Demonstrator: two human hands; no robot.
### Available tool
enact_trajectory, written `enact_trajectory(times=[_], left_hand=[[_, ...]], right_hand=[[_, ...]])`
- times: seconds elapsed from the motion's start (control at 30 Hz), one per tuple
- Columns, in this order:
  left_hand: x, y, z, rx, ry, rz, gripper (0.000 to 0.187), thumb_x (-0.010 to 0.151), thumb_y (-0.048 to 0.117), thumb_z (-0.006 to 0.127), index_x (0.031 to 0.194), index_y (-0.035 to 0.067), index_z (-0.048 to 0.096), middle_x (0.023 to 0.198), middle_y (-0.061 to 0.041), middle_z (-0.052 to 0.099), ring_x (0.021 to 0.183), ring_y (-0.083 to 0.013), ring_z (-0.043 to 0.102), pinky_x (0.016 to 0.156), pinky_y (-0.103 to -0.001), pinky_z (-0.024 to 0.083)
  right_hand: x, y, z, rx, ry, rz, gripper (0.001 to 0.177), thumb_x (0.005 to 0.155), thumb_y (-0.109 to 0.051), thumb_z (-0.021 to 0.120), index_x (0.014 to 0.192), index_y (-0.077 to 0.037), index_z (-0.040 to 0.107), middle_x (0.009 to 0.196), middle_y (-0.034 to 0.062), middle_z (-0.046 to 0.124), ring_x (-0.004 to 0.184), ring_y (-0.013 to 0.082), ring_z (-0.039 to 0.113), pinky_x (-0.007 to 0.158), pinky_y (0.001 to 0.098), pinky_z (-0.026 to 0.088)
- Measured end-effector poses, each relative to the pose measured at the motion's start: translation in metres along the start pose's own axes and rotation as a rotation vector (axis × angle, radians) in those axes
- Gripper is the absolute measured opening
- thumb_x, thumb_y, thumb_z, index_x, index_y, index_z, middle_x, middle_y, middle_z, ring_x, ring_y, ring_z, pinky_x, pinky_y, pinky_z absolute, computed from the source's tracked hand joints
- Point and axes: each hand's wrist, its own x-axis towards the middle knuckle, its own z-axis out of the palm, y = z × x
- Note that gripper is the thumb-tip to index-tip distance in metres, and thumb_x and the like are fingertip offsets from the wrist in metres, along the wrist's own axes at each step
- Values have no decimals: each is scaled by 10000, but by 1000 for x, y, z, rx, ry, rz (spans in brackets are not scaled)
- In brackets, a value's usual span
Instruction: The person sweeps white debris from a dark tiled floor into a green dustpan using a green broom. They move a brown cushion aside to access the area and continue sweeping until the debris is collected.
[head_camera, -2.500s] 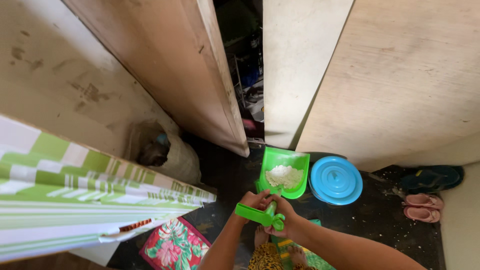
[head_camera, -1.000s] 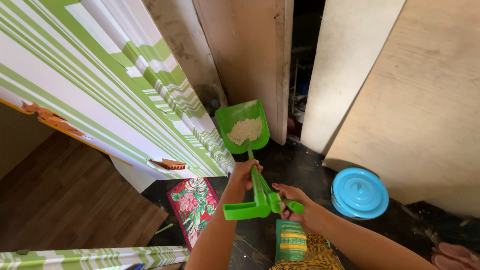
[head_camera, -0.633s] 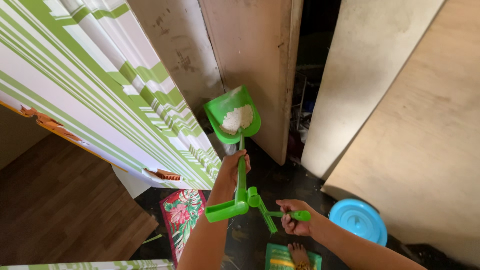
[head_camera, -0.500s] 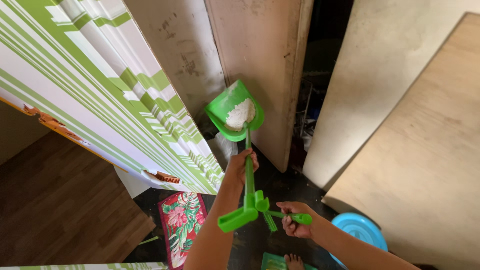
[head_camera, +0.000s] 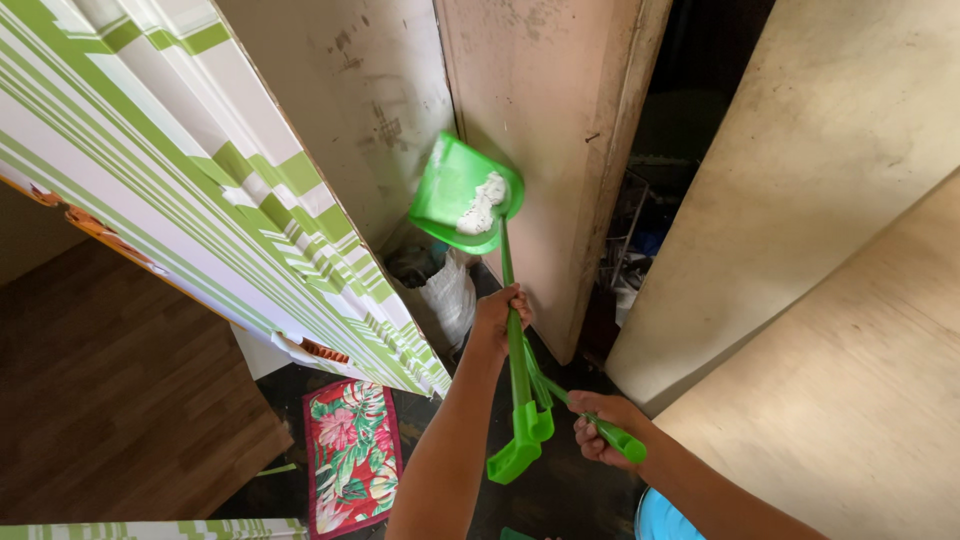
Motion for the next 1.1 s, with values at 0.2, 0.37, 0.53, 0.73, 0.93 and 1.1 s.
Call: enact_trajectory(times=[0.2, 0.37, 0.53, 0.73, 0.93, 1.1], left_hand=[[-8, 11, 8, -42, 15, 55, 176, 970, 136, 689, 877, 38, 578, 685, -20, 554, 492, -68, 493, 465, -225, 418], [4, 26, 4, -106, -7, 58, 113, 969, 94, 678, 951, 33, 584, 706, -25, 559, 490, -61, 481, 459, -222, 404], [21, 37, -14, -87, 10, 51, 102, 993, 81, 655, 1033, 23, 580, 723, -32, 561, 496, -68, 466, 458, -220, 377], [42, 40, -48, -88, -187, 58, 191, 1062, 242, 562, 1119, 61, 576, 756, 7, 504, 535, -65, 430, 486, -231, 371], [55, 37, -70, -102, -122, -20, 274, 1041, 344, 570, 1078, 73, 580, 664, 25, 453, 485, -80, 394, 434, -237, 327], [48, 38, -74, -49, -13, 32, 327, 1024, 378, 593, 1064, 54, 571, 657, 14, 452, 474, -91, 386, 429, -242, 327]], right_hand=[[0, -25, 6, 113, -184, 16, 255, 951, -85, 614, 1017, -134, 372, 744, 0, 475, 511, 83, 455, 446, 256, 323], [-9, -33, 16, 38, -162, -12, 313, 925, -54, 606, 1041, -203, 356, 731, -10, 456, 495, 70, 429, 443, 246, 295], [-14, -31, 15, 9, -139, -23, 311, 907, -35, 602, 1073, -213, 408, 714, 0, 448, 475, 68, 411, 412, 231, 272], [-2, -27, -9, 54, -190, 38, 256, 929, -42, 622, 950, -153, 392, 712, 10, 465, 467, 66, 420, 391, 235, 266], [3, -25, -19, 4, -158, 21, 228, 923, -20, 619, 955, -111, 412, 686, 19, 441, 460, 79, 419, 388, 246, 268], [-9, -34, -16, -88, 4, -2, 314, 899, 10, 559, 1145, -175, 498, 695, 33, 436, 463, 90, 388, 411, 249, 270]])
